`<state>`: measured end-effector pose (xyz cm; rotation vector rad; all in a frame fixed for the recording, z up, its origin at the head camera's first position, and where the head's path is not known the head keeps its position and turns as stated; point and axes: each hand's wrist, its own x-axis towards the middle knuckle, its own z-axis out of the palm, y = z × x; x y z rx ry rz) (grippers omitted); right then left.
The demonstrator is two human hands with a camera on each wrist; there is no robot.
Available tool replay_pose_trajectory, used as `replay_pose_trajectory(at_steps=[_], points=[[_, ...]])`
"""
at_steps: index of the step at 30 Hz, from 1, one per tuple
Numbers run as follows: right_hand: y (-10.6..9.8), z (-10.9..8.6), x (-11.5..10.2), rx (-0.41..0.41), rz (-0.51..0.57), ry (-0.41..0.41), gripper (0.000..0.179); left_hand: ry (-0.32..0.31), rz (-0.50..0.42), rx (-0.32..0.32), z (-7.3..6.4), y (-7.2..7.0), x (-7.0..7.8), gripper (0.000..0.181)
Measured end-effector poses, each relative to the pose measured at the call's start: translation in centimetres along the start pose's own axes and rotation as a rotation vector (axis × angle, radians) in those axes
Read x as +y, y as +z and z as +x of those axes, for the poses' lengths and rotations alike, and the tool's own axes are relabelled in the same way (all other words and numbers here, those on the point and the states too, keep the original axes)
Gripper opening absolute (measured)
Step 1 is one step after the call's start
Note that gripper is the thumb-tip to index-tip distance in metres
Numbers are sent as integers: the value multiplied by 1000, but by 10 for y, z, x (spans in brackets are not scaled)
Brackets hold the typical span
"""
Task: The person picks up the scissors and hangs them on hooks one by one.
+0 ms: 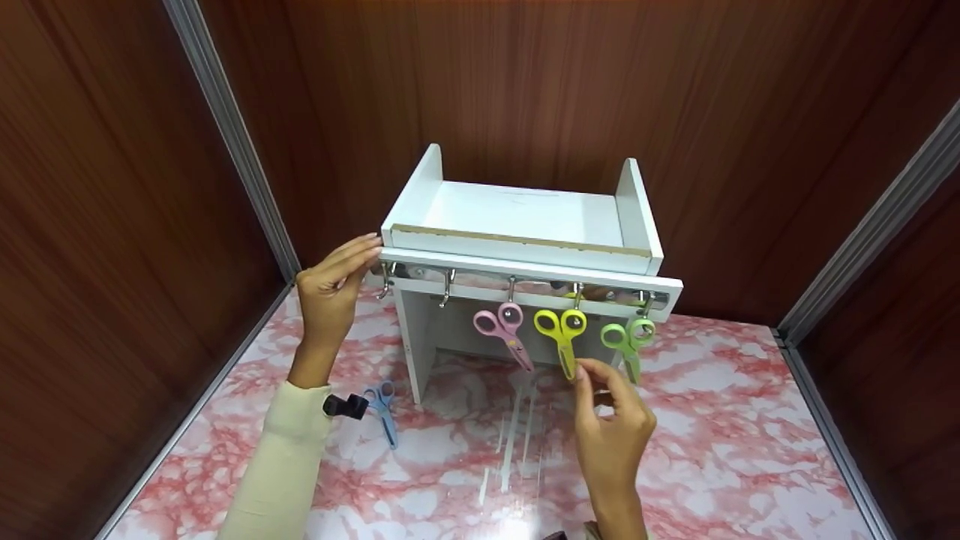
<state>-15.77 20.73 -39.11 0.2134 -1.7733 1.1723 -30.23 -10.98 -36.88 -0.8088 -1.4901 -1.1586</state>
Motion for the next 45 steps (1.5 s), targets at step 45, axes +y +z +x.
replay_pose_trajectory(at_steps=[45], points=[[-26,103,54,61,188,-134,23,5,-3,16,0,-4,-5,19]])
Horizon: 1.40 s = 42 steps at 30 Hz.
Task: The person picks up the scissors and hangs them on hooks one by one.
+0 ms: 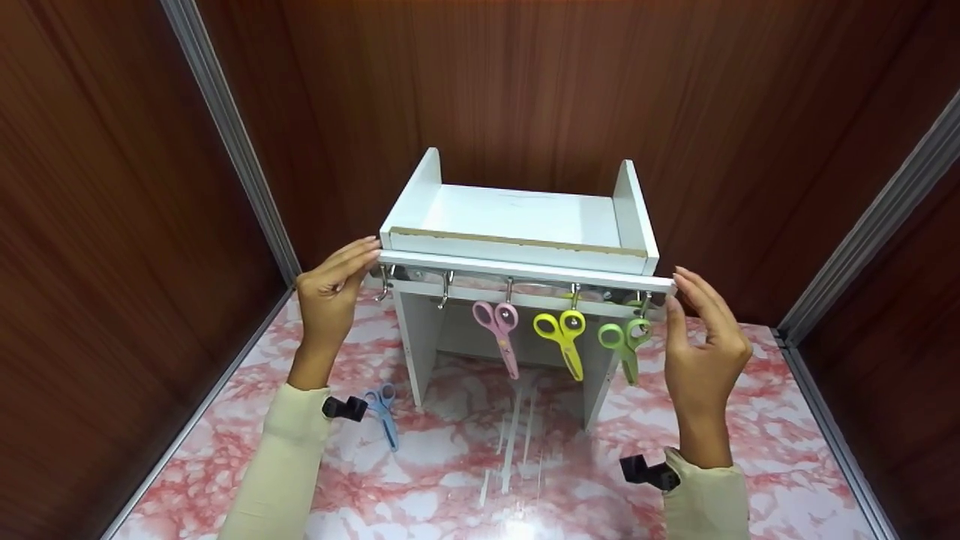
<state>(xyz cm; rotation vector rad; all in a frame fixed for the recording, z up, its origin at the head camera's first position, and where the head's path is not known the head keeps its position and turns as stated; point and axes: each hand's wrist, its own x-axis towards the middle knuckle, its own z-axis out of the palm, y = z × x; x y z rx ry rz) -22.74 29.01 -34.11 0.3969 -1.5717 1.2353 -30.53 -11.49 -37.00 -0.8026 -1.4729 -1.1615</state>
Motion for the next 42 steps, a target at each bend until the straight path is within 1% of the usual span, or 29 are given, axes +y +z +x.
replay_pose_trajectory(at_steps=[4,8,12,16,20,24,27,34,36,40,42], points=[[-1,2,4,-15,-2,-5,22,-10,10,-12,1,0,0,18],[-2,4,7,-25,34,1,21,-20,30,-27,1,-1,1,19],[-3,6,10,-32,59,5,21,-27,32,-23,0,-1,0,19],[-5,7,13,-46,59,-4,20,-5,19,-6,1,0,1,19],[-5,9,17,-57,75,-19,20,20,21,6,6,0,10,21],[-5,9,23,-49,118,-36,21,12,16,3,11,-1,19,19],[-4,8,25,-38,147,-44,21,0,12,1,11,-1,20,18],[-2,7,21,-14,106,-41,19,36,24,1,8,-3,12,19],[-2,7,21,-14,106,-41,19,36,26,-1,9,-3,12,20],[-2,9,21,-17,129,-44,19,33,41,-11,12,-3,17,22],[-2,9,22,-18,132,-47,19,17,45,-20,14,-3,21,21]])
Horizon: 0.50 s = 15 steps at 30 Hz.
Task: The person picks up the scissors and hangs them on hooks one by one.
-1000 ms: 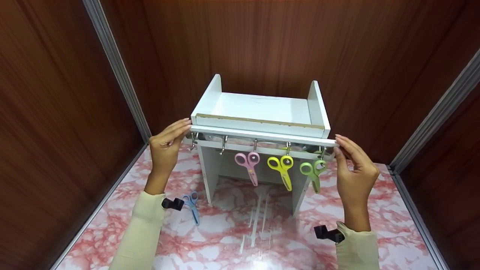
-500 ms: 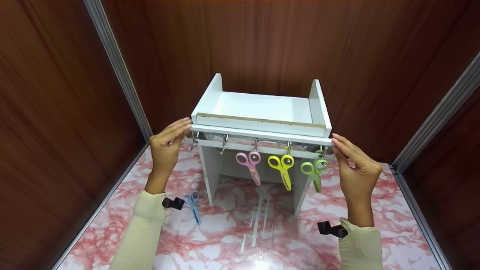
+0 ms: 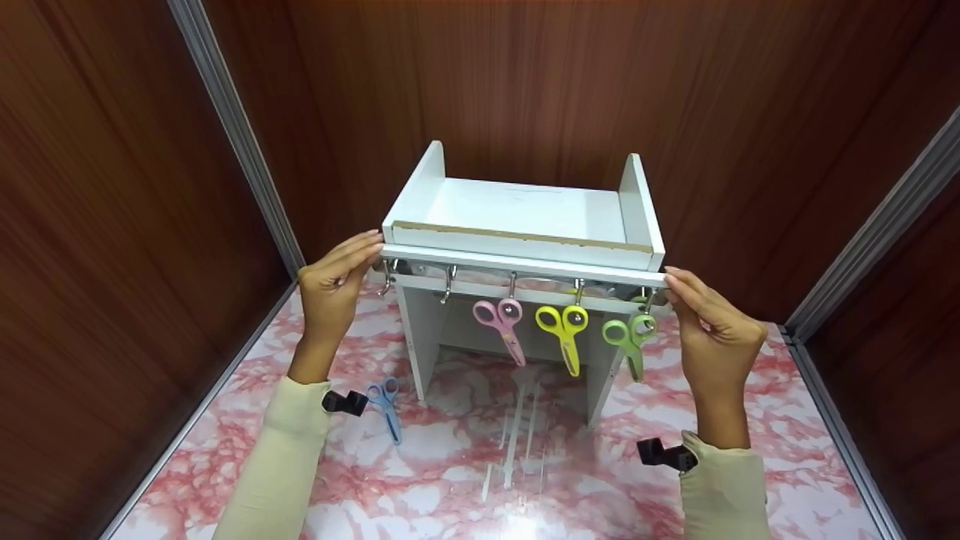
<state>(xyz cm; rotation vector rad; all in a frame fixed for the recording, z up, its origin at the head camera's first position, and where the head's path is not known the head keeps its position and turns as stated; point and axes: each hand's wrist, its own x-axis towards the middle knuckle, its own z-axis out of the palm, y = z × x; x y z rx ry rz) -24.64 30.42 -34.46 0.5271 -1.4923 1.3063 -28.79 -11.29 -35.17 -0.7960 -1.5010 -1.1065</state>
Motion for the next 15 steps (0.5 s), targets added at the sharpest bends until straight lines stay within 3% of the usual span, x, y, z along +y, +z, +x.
replay_pose_trajectory(at_steps=[5,10,15], points=[[-2,-1,3,-6,-20,-4,19,-37,7,-2,1,-1,6,18],[-5,-1,10,-4,-35,-8,20,-19,0,17,2,0,9,20],[-7,-1,16,-7,-46,-7,21,-18,-7,82,1,-3,9,23]])
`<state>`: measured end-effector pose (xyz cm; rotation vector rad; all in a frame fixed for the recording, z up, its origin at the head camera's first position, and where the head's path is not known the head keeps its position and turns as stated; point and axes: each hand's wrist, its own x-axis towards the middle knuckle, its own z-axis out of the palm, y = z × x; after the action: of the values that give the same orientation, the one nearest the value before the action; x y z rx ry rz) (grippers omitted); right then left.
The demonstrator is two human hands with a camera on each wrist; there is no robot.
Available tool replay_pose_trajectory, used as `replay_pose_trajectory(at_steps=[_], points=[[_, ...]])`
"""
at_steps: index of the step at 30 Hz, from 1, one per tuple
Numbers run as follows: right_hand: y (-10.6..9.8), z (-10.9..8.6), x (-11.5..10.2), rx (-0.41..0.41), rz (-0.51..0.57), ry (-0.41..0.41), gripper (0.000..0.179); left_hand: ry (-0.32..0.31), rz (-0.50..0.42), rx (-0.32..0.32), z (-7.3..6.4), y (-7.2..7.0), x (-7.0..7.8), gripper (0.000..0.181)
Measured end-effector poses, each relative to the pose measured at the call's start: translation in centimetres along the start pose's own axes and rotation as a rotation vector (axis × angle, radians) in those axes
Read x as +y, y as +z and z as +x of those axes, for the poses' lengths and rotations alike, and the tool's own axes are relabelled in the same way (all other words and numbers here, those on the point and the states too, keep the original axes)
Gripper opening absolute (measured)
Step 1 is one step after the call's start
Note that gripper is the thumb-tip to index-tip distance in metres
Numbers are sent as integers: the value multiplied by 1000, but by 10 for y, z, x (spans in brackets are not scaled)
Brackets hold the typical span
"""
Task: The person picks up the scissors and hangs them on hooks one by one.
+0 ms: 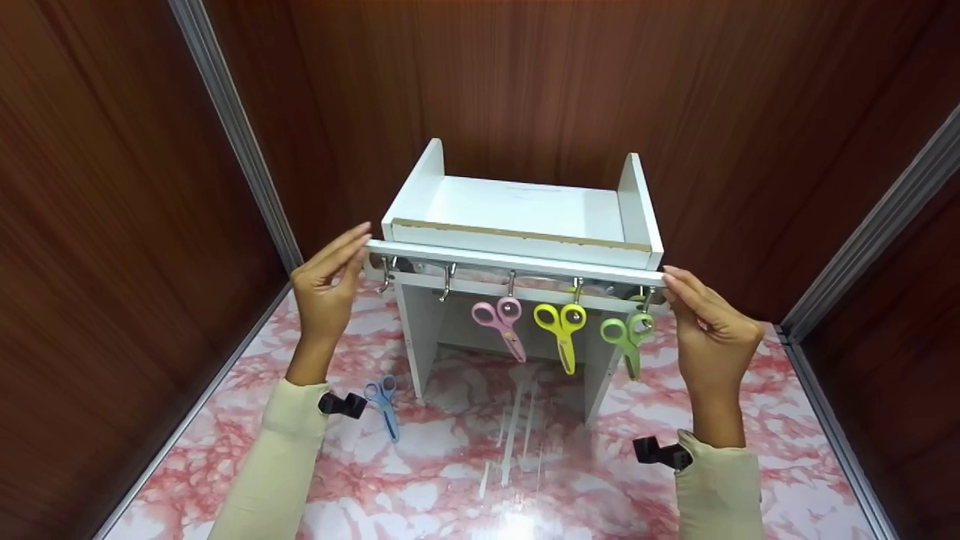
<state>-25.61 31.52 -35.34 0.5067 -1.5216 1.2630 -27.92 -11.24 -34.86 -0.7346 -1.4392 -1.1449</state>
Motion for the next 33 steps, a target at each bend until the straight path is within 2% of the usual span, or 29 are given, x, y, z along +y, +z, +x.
replay_pose_trajectory(at_steps=[3,7,21,27,33], points=[[0,1,-3,-1,-11,0,21,-13,1,35,0,-4,-1,24],[1,2,-10,4,-29,-3,20,-32,18,40,-3,-9,-2,23],[5,2,-15,11,17,15,19,-118,112,76,-32,-26,4,22],[4,3,-15,9,12,15,19,-158,193,84,-53,-32,-13,19],[5,2,-15,5,-7,15,19,-233,236,46,-75,-42,-21,15]])
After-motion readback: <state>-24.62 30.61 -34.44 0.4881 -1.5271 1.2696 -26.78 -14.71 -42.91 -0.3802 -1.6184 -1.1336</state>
